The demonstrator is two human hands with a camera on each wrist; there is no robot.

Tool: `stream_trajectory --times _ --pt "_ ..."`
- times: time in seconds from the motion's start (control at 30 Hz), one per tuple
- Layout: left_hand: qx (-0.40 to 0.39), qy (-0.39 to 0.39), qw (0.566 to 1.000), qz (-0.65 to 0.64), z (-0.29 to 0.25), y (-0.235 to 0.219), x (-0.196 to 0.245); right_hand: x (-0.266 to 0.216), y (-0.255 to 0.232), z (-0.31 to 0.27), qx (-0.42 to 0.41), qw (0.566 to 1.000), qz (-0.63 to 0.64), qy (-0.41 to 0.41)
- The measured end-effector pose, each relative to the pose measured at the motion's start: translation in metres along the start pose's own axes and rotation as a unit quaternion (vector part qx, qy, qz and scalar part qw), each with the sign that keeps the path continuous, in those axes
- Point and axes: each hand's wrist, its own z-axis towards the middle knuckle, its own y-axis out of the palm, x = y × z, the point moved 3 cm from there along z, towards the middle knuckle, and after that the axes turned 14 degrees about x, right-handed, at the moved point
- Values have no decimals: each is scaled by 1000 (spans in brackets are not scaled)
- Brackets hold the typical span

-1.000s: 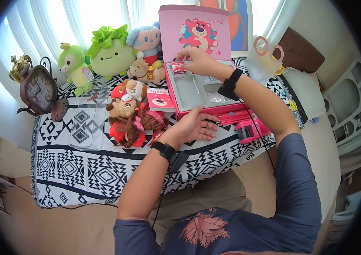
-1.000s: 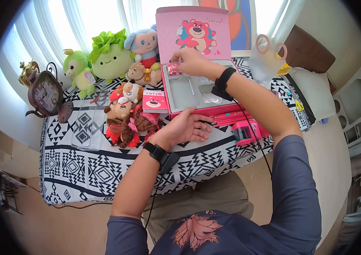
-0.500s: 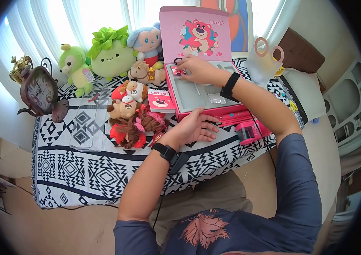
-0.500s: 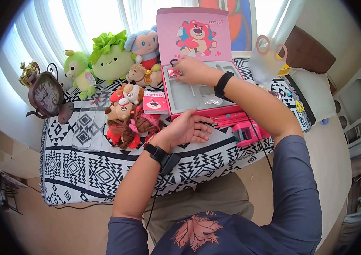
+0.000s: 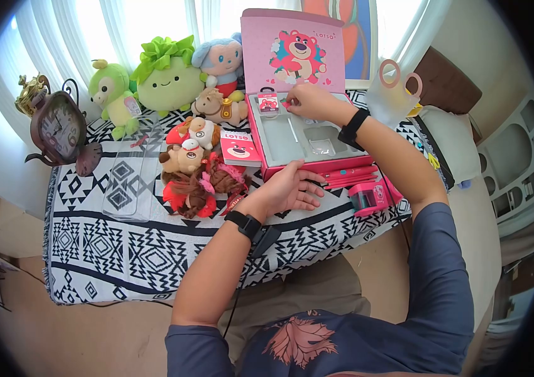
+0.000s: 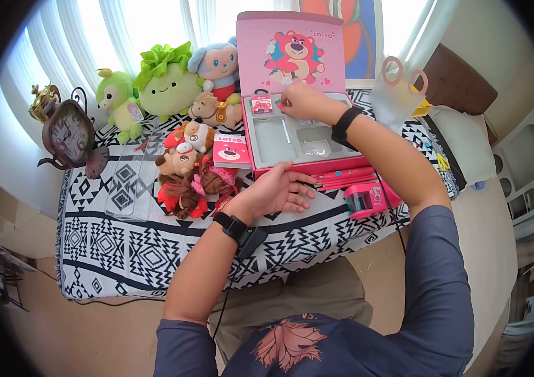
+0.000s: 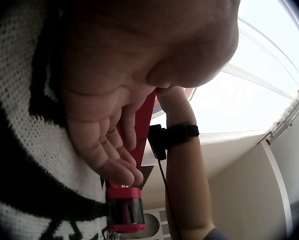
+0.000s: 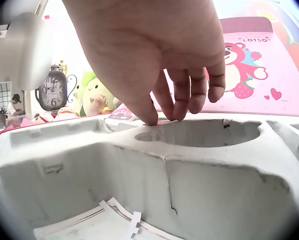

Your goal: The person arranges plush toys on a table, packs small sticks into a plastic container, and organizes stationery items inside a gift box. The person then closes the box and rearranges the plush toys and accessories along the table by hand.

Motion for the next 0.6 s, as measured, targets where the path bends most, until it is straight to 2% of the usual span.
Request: stream_trajectory --times 0.1,0.17,0.2,0.27,0.3,0.37,0.5,0.57,0.6 --pt "0 0 1000 0 1 0 0 1 5 3 -40 999 -25 4" --pt "0 -1 1000 1 0 1 0 -4 7 4 -15 994 -82 -72" --pt "1 0 1000 3 0 1 0 -4 9 2 -15 994 -81 -72" --pt "-2 1 1000 5 1 0 0 -16 10 -3 4 975 -174 -137" --pt "-4 2 1000 5 1 0 -1 -14 13 -3 3 975 -172 -138" --pt "3 2 1000 1 -2 1 1 -12 17 -7 40 963 -185 -193" --pt "17 -7 1000 0 2 0 -2 -14 12 -6 24 979 -150 -136" --pt "9 0 1000 0 4 -3 -4 -10 8 -1 -10 994 -73 -75" --pt "-1 5 1000 -3 5 -4 -6 -10 5 2 -8 994 -73 -76"
